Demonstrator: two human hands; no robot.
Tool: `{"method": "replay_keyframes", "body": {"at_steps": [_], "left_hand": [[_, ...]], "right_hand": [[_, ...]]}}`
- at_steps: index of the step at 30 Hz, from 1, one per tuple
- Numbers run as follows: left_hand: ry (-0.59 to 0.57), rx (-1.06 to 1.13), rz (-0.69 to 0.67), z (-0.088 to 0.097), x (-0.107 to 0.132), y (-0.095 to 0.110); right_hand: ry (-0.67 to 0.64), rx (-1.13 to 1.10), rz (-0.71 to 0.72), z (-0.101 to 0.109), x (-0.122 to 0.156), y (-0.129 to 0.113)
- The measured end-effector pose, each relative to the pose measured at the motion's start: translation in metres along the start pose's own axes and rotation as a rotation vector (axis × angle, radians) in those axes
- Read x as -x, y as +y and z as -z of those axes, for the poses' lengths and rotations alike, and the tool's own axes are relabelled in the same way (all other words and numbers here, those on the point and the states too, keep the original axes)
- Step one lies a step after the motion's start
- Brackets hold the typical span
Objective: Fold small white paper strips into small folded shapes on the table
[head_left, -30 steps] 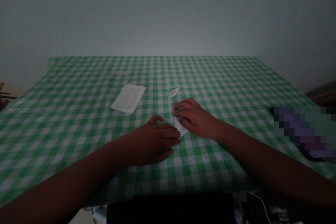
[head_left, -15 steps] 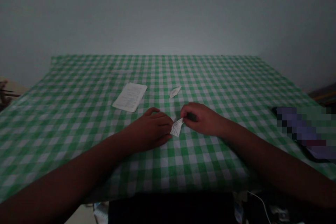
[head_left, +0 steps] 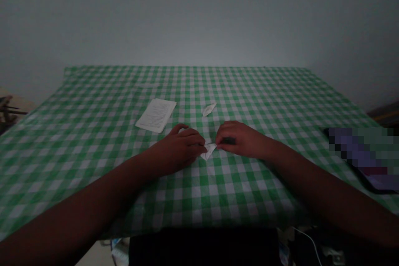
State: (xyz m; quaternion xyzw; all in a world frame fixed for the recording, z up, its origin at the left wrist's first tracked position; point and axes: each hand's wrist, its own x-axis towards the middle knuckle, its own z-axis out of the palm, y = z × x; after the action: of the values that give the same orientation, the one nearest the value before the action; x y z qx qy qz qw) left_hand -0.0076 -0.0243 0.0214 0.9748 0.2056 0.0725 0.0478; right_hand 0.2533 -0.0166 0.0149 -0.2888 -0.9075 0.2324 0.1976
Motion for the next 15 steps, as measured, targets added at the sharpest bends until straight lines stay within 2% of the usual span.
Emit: {"method": "replay_keyframes", "body": {"at_steps": [5,15], "left_hand": [[0.024,0.047,-0.022,-0.004,-0.001,0.002],[-0.032,0.084,0.008,-0.007,-0.004,0.003]], "right_hand": [[-0.017,0.043,-0.006,-0.003,-0.001,0.003],[0.045,0.025,-0.211,-0.016,-0.006,0.002]]}}
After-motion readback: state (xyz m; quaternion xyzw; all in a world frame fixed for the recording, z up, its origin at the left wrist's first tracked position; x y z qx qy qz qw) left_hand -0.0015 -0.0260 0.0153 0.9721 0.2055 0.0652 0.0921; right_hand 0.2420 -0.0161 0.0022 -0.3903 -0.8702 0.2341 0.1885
